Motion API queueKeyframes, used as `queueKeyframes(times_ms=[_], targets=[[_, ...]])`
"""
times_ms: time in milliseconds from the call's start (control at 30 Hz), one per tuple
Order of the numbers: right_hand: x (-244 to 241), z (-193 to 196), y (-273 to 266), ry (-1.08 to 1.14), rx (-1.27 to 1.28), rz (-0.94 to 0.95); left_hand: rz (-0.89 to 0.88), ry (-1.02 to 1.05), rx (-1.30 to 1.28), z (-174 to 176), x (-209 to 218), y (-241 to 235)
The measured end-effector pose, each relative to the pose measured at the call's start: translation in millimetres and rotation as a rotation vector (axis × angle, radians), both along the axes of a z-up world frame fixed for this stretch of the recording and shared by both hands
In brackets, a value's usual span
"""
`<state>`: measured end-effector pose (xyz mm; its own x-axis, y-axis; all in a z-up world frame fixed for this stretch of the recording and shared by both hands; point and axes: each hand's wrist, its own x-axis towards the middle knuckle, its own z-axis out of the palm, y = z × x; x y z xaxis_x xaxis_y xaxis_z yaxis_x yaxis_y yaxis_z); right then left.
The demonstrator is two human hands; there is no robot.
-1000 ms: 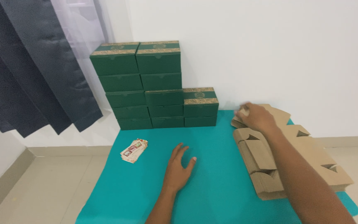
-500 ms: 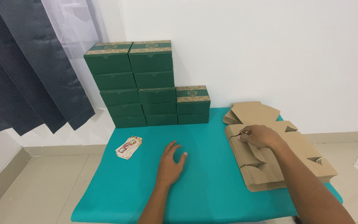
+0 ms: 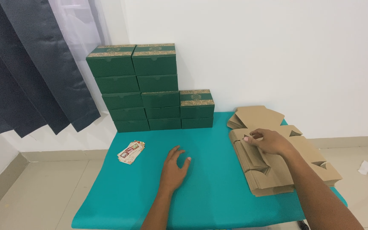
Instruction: The person assembles flat cardboard pieces into green boxes by folding the sides and tucking the flaps. They place small packets inside each box, close the lids, and stack the finished boxes on a table.
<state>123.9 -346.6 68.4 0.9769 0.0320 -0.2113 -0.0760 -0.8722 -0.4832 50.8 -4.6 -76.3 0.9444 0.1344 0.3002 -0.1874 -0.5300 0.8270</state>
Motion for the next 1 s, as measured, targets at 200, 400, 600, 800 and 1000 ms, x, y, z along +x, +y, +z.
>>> queueKeyframes(times_ms=[200,400,600,800,1000], targets=[[28,-32,-26,-0.101,-0.061,-0.003,0.005,0.024,-0.002,0,0,0],[40,-21,-50,-0.235,-0.204,-0.044,0.014,0.022,-0.007,-1,1,1],[-58,84,-14,-0.543,-0.234,-0.132,0.001,-0.057,-0.051,3,-1,2],[-84,11,57,-0.927,-0.184,0.424,0.020,-0.281,-0.086,20,-18,-2],[-82,-42,125,-0.549,-0.103,0.657,0.254,-0.639,0.012,12,-18,5]])
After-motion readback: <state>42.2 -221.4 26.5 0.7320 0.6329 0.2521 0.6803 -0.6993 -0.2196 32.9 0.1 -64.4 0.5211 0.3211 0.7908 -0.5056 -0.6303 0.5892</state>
